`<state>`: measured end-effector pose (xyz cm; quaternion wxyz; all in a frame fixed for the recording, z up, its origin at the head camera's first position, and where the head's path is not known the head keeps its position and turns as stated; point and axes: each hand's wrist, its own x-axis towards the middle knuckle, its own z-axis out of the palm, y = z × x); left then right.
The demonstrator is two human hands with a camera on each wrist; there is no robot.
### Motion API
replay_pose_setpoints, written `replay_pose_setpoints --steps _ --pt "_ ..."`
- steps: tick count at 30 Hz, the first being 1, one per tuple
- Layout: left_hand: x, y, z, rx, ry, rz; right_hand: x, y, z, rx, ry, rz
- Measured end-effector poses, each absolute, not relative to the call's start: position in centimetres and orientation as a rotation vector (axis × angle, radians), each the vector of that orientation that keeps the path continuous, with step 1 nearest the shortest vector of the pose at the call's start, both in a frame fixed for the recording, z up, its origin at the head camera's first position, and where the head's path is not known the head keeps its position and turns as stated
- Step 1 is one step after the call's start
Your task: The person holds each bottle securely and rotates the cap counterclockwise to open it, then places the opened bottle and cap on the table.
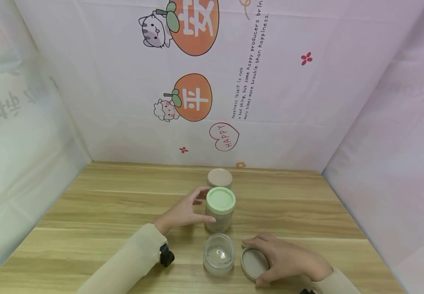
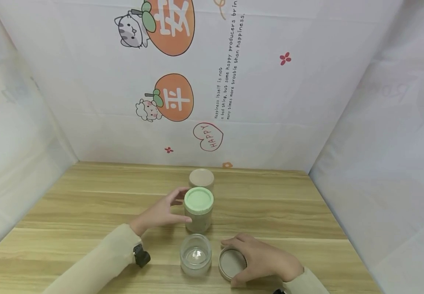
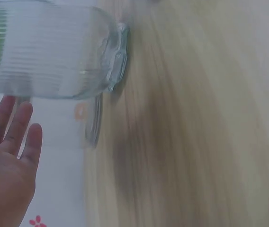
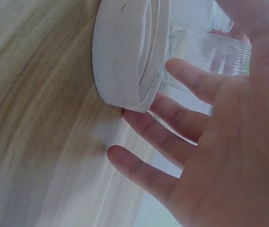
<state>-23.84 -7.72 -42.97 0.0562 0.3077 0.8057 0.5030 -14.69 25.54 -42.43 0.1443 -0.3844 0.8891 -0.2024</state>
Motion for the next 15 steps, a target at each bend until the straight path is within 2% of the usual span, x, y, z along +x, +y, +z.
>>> replay_pose_setpoints --steps 15 --pt "-24.2 -5.0 -44.1 0.903 2.274 1.666 -14.8 25.2 -41.9 -1.066 2.612 -0.610"
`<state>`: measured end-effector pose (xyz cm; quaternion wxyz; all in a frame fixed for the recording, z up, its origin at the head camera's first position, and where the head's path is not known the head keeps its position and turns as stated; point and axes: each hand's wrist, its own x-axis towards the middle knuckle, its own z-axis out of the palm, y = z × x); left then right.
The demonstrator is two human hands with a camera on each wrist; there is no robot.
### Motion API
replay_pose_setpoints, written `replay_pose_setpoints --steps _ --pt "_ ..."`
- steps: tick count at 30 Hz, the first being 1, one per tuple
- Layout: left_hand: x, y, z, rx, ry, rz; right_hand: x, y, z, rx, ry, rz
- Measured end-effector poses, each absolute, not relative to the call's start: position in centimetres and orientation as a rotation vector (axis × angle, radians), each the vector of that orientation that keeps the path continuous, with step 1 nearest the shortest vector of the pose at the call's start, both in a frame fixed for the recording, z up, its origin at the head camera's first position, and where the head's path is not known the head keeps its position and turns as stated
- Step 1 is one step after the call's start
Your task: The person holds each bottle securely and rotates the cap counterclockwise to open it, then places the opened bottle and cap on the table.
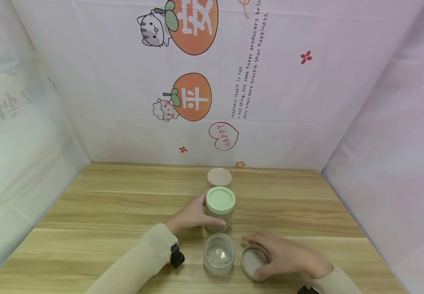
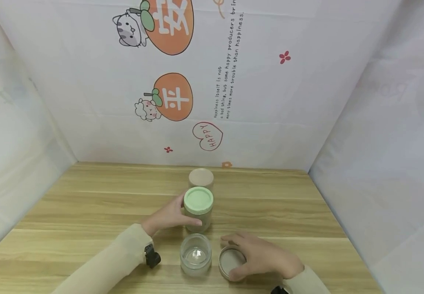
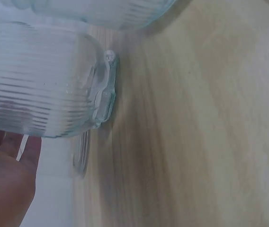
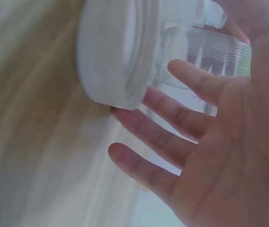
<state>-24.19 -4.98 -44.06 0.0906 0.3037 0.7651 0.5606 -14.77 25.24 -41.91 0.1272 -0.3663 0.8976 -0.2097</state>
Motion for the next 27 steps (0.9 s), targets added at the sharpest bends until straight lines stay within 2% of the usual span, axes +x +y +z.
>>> replay_pose_setpoints --steps 7,19,27 --pt "-24.5 -4.8 -44.5 0.902 2.264 1.676 -16.0 24.8 -40.0 -1.032 2.701 -0.699" --pt "-24.4 -4.7 -44.5 0.950 2.213 1.692 -18.5 23.5 -36.8 -1.346 2.927 -0.785" --pt "-24.4 -4.8 -44.7 0.924 2.204 1.691 -19.3 21.3 -35.2 -1.326 3.086 -0.645"
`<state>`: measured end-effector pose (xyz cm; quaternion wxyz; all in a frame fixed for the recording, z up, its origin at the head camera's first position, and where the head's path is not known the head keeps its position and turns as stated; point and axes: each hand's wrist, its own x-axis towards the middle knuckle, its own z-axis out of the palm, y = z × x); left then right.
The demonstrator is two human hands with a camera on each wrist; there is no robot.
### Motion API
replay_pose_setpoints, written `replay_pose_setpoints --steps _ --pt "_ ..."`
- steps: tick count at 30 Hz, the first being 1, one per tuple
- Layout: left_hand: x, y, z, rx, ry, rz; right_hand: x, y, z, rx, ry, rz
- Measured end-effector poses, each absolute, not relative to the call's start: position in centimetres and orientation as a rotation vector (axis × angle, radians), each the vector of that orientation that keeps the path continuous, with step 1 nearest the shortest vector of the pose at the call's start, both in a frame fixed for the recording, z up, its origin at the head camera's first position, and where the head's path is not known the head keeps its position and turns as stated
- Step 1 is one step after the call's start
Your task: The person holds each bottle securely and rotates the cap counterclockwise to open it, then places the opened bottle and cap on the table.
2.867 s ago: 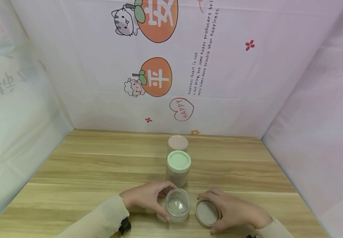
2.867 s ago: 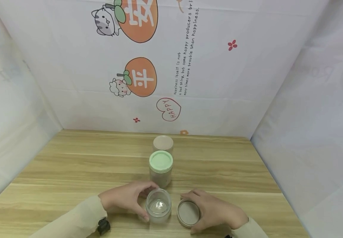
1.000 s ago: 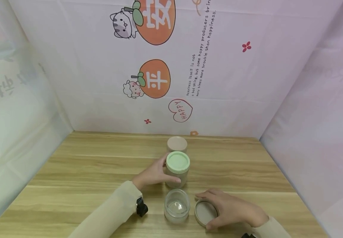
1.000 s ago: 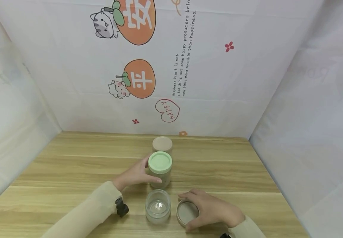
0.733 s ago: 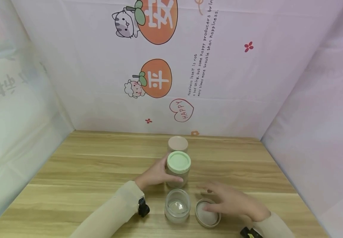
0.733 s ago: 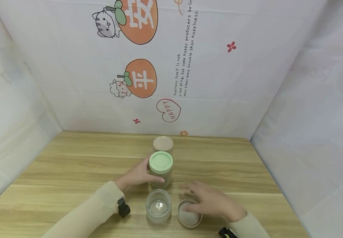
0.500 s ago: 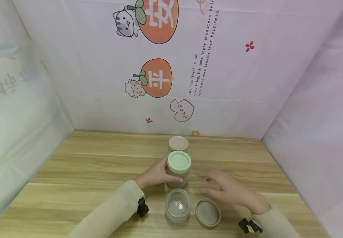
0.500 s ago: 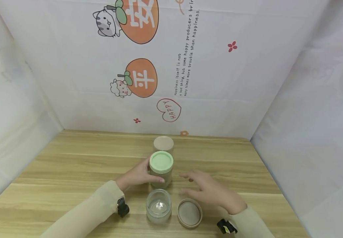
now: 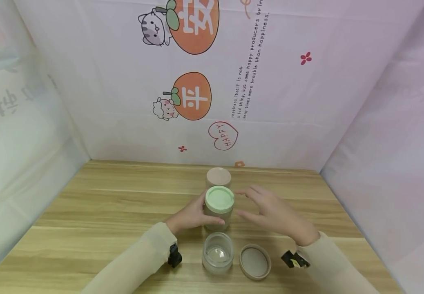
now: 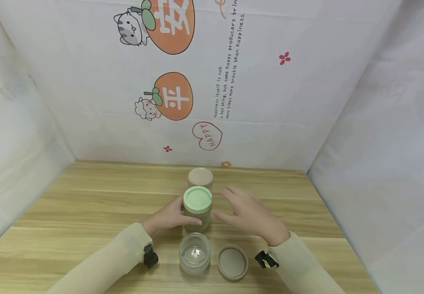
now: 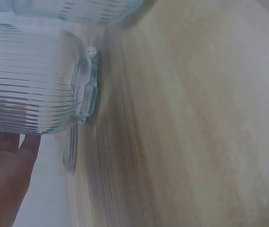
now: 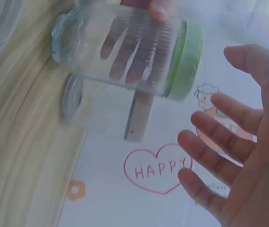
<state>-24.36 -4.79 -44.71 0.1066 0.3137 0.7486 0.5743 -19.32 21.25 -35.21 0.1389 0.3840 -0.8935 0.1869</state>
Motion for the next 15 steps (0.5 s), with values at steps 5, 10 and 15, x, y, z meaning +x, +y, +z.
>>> replay_pose_setpoints --steps 5,10,15 --pt "-24.5 -4.9 -44.9 0.947 2.198 1.683 -19.7 19.7 -35.0 1.041 -2.606 0.472" --pt "-24.3 -4.9 -44.5 0.957 2.195 1.671 -20.2 18.2 -35.3 1.003 -2.606 0.431" --pt "-24.2 -4.8 -44.3 0.978 2.179 1.684 -20.7 16.8 -35.9 0.952 -2.580 0.393"
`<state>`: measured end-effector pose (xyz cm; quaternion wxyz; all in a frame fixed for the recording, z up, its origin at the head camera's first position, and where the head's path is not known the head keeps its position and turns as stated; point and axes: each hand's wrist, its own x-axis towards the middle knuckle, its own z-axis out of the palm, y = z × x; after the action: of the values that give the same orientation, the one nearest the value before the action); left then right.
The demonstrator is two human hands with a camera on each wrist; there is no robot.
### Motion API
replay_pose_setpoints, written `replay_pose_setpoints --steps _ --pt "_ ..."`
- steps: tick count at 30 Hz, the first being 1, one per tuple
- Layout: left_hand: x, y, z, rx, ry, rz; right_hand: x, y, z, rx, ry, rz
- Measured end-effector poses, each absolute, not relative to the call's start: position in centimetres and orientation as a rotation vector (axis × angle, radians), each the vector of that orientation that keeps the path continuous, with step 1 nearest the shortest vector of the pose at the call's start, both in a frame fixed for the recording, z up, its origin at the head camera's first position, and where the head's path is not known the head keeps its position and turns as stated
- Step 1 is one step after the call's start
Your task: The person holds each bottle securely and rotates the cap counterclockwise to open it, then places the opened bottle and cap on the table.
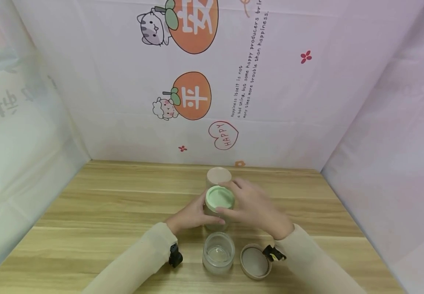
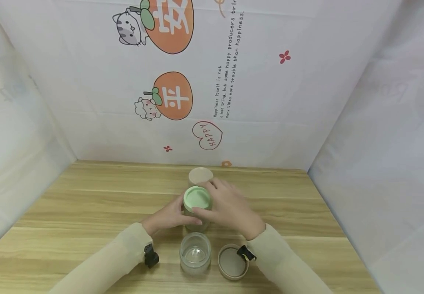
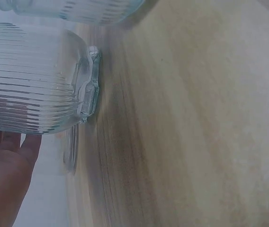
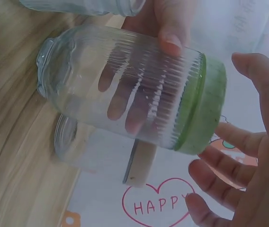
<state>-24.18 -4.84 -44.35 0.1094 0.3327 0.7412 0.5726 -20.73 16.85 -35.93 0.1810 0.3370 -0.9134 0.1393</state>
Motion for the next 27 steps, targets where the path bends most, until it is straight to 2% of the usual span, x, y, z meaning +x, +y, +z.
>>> replay_pose_setpoints --steps 13,27 --pt "-24.4 -4.8 -44.6 0.995 2.100 1.702 -20.6 14.6 -37.0 0.746 -2.584 0.339" --pt "-24.5 -5.1 -44.6 0.996 2.058 1.716 -21.5 14.4 -37.2 0.881 -2.660 0.604"
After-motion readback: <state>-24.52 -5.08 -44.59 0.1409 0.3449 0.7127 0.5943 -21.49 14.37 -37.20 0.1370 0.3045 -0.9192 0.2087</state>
